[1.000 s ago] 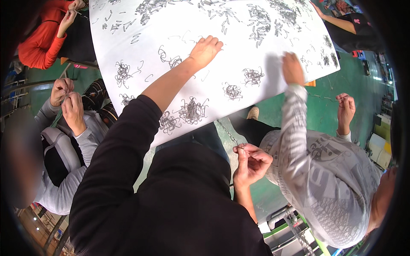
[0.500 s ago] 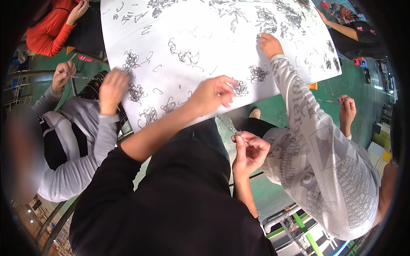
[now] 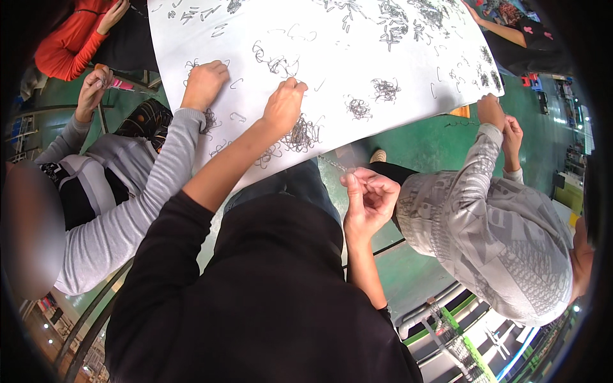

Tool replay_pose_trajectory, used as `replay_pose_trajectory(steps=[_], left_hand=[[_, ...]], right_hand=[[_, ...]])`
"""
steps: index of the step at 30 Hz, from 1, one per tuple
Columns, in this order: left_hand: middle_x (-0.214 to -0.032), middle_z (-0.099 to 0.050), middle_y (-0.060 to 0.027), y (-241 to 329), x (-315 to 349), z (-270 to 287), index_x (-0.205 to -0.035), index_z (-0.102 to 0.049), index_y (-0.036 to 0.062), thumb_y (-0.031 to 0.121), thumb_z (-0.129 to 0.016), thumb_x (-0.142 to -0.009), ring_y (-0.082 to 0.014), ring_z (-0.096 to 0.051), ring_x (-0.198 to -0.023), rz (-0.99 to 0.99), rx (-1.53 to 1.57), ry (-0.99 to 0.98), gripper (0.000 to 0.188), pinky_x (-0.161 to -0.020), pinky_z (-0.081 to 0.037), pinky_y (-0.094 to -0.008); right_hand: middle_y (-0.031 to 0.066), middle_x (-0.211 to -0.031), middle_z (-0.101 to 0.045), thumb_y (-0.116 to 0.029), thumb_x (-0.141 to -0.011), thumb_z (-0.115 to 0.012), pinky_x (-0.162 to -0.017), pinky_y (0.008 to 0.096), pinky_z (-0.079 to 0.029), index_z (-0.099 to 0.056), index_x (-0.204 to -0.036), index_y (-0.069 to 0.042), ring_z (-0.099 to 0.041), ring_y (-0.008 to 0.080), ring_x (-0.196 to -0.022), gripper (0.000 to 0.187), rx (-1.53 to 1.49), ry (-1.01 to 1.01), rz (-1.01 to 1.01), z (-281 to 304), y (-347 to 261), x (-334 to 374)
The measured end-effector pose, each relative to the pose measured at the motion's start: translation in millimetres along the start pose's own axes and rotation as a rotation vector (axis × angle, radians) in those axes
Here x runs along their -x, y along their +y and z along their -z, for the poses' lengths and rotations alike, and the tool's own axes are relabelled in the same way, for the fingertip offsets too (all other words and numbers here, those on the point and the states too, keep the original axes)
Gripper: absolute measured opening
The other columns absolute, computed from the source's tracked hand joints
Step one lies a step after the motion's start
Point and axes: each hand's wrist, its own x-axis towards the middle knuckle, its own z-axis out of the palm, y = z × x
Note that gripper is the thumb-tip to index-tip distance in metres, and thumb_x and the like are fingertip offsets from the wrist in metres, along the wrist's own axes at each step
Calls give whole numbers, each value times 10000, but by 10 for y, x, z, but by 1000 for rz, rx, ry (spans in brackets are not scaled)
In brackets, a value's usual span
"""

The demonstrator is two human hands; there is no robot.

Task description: The person arranges small metal paperclips on a large white sheet of paper, forming abstract patterns. Other people around the table also place paperclips on the same sheet. The person repeatedly picks up and places paperclips in different positions throughout the clip.

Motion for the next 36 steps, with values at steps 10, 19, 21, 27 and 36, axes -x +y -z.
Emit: replay_pose_trajectory(steps=[10,19,21,27,36], left_hand=[[-900,-653,-137,128,45,198,-920,-633,-7,9,-635,-798,-236,-650,-875,20,245,-151,122,-718,-533,-314],[-858,-702,-36,1056,565,909,-930,-682,-6,93,-679,-865,-78,-641,-800,180,1110,-317,118,-735,-510,-236],[-843,-705,-47,1119,589,965,-925,-687,-7,90,-686,-854,-85,-652,-787,162,1116,-292,120,-715,-515,-230],[-1020,-666,-84,1156,675,946,-908,-690,12,1,-668,-830,-126,-644,-868,-29,973,-112,82,-761,-513,-256],[-1051,-619,-57,1095,773,952,-889,-691,77,50,-721,-788,-227,-574,-1011,-301,788,5,108,-853,-476,-353]], right_hand=[[169,-923,-650,105,-834,-643,-686,245,-536,-399,-982,-46,-651,149,-747,323,28,33,9,-39,71,80],[170,-934,-652,91,-842,-650,-735,263,-562,-425,-960,-14,-671,157,-797,274,51,103,50,-68,47,53],[168,-937,-653,87,-841,-653,-737,262,-561,-427,-962,-14,-671,156,-795,276,65,112,56,-80,20,41],[174,-949,-647,85,-844,-644,-683,246,-553,-422,-977,-17,-669,157,-765,278,167,95,45,-43,37,29],[65,-835,-646,-95,-910,-629,-540,215,-420,-599,-941,-12,-543,64,-636,94,361,-68,-63,20,464,-890]])
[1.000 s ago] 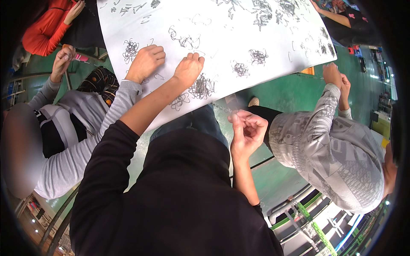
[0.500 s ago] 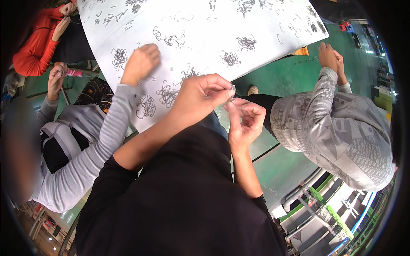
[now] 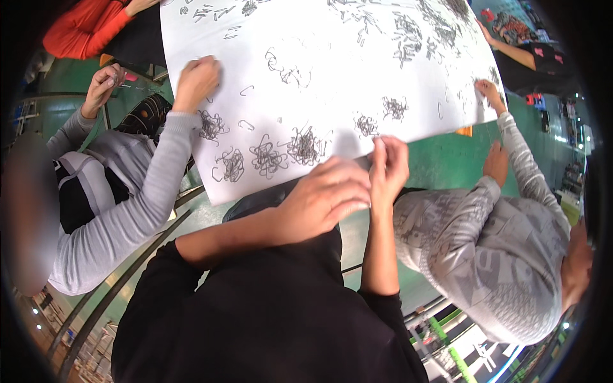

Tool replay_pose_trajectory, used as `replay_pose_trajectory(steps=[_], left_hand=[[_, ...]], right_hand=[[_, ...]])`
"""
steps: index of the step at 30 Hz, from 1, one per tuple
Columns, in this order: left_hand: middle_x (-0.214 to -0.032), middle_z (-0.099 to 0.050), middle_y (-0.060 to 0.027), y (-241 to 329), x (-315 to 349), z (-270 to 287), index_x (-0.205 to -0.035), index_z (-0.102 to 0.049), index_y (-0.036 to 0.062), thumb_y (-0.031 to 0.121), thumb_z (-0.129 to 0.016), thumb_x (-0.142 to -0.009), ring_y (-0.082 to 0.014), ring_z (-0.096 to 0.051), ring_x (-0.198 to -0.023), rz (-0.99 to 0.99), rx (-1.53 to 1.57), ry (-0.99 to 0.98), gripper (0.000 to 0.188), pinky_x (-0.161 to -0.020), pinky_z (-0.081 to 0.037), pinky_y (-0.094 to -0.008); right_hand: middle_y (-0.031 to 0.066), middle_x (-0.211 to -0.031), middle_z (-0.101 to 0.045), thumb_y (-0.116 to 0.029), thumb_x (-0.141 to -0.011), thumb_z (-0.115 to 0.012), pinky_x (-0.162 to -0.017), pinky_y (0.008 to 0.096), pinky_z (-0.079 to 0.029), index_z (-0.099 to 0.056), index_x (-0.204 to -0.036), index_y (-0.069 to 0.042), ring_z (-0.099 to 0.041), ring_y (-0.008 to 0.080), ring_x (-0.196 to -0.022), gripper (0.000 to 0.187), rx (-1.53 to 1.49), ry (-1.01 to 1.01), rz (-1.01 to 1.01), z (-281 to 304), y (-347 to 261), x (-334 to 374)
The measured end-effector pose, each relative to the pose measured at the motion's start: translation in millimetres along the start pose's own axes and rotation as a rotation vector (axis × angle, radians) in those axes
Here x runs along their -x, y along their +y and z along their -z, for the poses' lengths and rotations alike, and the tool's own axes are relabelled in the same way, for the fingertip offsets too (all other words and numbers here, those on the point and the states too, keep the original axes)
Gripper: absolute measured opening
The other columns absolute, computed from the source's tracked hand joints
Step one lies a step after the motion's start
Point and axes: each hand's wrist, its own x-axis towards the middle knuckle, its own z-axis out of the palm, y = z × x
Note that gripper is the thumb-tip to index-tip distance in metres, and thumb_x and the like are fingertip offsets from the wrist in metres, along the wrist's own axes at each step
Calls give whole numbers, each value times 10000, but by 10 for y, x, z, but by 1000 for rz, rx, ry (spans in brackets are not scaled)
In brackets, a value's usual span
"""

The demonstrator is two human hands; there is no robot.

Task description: The person arranges small metal paperclips on a large white sheet of paper, forming abstract patterns. Other people around the table also place paperclips on the same sheet. The person repeatedly picks up and places paperclips in different positions throughout the clip.

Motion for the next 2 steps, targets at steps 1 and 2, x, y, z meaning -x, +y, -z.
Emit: replay_pose_trajectory(steps=[1,2], left_hand=[[-1051,-619,-57,-13,-2,-5,-886,-692,82,57,-722,-790,-229,-576,-1009,-30,-2,-25,104,-867,-473,-361],[-1053,-621,-55,-27,-2,-2,-879,-695,101,59,-718,-795,-230,-566,-1044,-49,-10,-55,97,-901,-461,-372]], right_hand=[[61,-850,-649,-102,-913,-617,-552,246,-439,-619,-965,-16,-566,95,-671,100,204,-70,152,-145,62,-287],[61,-850,-649,-102,-913,-617,-552,246,-439,-619,-965,-16,-566,95,-671,100,214,-90,158,-175,53,-387]])
